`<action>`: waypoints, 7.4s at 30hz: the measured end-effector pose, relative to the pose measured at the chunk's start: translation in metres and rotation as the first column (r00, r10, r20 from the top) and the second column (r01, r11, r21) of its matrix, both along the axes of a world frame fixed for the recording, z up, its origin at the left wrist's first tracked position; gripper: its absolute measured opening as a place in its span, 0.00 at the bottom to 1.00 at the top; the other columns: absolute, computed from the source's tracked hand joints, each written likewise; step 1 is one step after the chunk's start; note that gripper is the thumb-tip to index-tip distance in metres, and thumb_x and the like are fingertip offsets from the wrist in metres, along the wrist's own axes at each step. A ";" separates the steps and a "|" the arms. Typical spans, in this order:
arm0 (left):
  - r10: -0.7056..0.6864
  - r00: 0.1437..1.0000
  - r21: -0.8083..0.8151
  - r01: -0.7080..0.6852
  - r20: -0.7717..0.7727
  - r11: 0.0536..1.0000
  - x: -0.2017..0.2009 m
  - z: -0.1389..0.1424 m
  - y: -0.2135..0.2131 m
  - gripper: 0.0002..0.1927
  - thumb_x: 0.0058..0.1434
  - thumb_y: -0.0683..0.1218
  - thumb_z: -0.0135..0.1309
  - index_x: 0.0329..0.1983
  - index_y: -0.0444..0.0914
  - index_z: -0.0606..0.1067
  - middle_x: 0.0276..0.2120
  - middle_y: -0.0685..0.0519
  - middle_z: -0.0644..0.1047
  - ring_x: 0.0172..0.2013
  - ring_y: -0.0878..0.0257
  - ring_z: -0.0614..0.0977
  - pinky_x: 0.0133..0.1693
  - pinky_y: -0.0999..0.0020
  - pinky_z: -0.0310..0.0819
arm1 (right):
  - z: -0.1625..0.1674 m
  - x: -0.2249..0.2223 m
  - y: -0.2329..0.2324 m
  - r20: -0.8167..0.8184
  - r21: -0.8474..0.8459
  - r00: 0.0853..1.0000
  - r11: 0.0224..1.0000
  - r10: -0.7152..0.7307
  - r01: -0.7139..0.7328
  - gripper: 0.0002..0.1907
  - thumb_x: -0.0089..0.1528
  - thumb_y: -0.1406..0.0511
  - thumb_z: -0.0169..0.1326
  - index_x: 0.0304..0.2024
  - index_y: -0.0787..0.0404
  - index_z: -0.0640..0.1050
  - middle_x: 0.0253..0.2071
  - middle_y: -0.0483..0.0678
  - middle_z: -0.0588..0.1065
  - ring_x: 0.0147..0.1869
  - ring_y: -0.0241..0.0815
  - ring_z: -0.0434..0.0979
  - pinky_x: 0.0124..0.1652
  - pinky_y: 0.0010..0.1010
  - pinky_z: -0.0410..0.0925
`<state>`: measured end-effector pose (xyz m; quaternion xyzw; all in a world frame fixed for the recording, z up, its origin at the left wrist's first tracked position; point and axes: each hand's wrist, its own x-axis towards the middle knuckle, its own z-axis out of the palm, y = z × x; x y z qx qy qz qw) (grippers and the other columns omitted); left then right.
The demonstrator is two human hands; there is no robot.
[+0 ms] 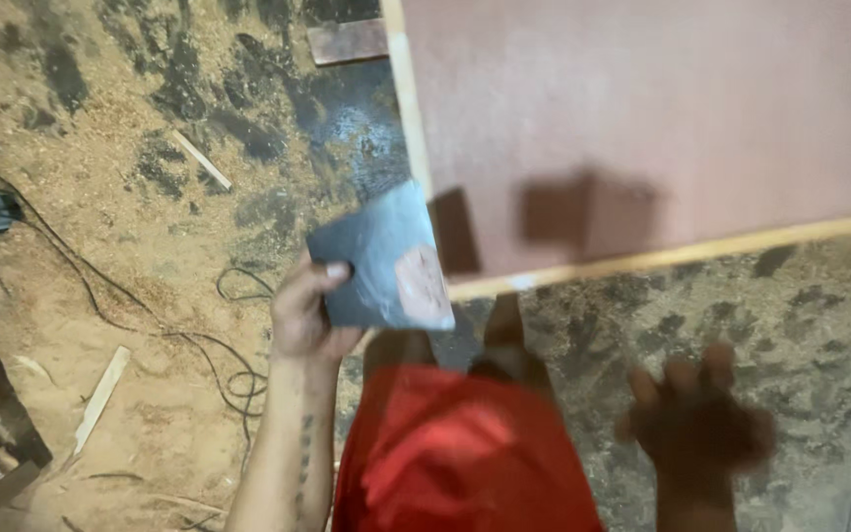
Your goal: The person opens a tin of wood filler, stirs it with a wooden stick, and scoops filler onto a flat spreader. They then spread the filler along the edge of a framed wooden panel, working the filler into the seam by hand and with the spreader.
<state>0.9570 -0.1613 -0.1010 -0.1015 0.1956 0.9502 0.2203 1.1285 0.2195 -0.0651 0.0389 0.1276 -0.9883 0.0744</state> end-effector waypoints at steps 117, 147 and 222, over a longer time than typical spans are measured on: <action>-0.061 0.985 -0.143 0.084 0.163 0.986 0.047 -0.143 0.174 0.24 0.61 0.44 0.54 0.58 0.28 0.66 0.49 0.40 0.73 0.52 0.49 0.77 0.58 0.54 0.76 | -0.121 -0.071 0.102 0.363 0.259 0.835 -0.906 0.413 0.336 0.09 0.71 0.58 0.57 0.47 0.53 0.84 0.50 0.43 0.83 0.54 0.41 0.78 0.50 0.40 0.70; 0.025 0.986 -0.237 0.014 0.163 0.971 0.025 -0.132 0.014 0.26 0.61 0.48 0.50 0.60 0.33 0.68 0.53 0.42 0.72 0.55 0.49 0.77 0.55 0.48 0.77 | -0.084 -0.099 -0.166 0.483 0.389 0.829 -0.917 0.282 0.085 0.09 0.58 0.63 0.56 0.39 0.55 0.83 0.42 0.47 0.82 0.48 0.48 0.78 0.43 0.47 0.68; 0.114 0.987 -0.222 -0.086 0.117 0.971 -0.005 -0.092 0.256 0.18 0.62 0.44 0.52 0.50 0.26 0.70 0.42 0.39 0.77 0.45 0.51 0.82 0.52 0.59 0.78 | -0.070 -0.141 0.164 0.285 0.321 0.905 -0.921 0.316 0.220 0.11 0.62 0.55 0.59 0.36 0.52 0.84 0.40 0.43 0.84 0.48 0.43 0.81 0.44 0.47 0.71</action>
